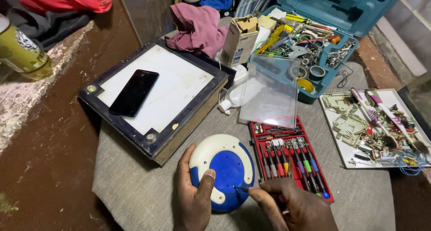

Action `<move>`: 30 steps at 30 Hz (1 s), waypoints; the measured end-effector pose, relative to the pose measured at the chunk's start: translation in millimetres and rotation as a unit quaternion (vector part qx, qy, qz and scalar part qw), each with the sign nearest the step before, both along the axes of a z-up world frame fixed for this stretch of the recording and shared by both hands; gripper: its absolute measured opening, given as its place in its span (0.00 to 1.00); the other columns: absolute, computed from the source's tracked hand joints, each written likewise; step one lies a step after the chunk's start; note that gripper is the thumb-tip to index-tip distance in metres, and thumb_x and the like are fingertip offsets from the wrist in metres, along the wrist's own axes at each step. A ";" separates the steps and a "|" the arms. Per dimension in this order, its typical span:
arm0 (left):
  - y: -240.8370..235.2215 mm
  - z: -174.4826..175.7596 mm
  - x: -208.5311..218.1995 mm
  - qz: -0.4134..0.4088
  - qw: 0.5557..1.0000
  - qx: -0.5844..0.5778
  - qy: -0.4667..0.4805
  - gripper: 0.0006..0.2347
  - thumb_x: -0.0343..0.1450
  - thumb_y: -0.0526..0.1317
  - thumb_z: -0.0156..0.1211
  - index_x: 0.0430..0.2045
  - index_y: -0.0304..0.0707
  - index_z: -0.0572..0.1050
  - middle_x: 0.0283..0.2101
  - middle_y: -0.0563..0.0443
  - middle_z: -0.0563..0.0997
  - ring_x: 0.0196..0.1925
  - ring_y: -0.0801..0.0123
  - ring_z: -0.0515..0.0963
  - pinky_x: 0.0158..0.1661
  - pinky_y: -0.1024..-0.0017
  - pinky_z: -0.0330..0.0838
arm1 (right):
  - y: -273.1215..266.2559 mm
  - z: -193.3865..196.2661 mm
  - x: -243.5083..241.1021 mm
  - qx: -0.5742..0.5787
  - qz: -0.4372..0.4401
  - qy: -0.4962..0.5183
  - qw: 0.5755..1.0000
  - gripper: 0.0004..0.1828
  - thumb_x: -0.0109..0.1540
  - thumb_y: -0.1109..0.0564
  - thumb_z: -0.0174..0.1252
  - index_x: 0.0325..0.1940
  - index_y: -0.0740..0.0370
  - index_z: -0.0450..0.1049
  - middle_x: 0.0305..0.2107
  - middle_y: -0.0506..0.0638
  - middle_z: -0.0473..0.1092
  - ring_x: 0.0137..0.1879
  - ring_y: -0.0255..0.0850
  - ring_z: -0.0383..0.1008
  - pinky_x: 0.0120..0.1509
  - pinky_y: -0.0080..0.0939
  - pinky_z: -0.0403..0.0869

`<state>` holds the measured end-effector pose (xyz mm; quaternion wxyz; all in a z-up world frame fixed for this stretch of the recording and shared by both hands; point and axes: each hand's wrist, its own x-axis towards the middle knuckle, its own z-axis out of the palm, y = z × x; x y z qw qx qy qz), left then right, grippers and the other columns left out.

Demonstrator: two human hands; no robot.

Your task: Unscrewing and prying open a small circular electronic device using a precision screwdriver set to remove batteries.

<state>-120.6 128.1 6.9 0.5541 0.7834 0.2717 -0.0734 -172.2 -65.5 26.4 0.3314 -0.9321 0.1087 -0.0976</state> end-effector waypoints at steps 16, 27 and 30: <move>5.5 2.0 -2.0 -0.037 0.999 -0.002 -0.013 0.37 0.62 0.59 0.53 0.73 0.73 0.60 0.71 0.50 0.69 0.65 0.54 0.78 0.49 0.50 0.86 | -23.8 10.7 11.7 -0.022 0.200 -0.039 0.979 0.07 0.61 0.48 0.67 0.41 0.46 0.81 0.33 0.38 0.88 0.35 0.28 0.89 0.37 0.36 0.81; 4.7 4.7 -1.6 -0.019 1.000 -0.003 0.003 0.36 0.61 0.56 0.56 0.71 0.76 0.63 0.73 0.54 0.69 0.67 0.55 0.77 0.51 0.48 0.84 | -52.1 -0.6 4.6 0.032 0.082 -0.039 0.995 0.11 0.57 0.46 0.71 0.40 0.48 0.88 0.32 0.39 0.88 0.35 0.28 0.87 0.42 0.29 0.78; 3.1 -6.8 -0.2 0.007 0.999 -0.016 -0.046 0.36 0.61 0.54 0.58 0.71 0.68 0.66 0.72 0.53 0.72 0.68 0.56 0.77 0.56 0.51 0.80 | -78.4 -2.9 7.7 0.029 -0.088 -0.096 0.991 0.08 0.62 0.52 0.72 0.44 0.54 0.86 0.33 0.42 0.82 0.37 0.29 0.73 0.46 0.32 0.67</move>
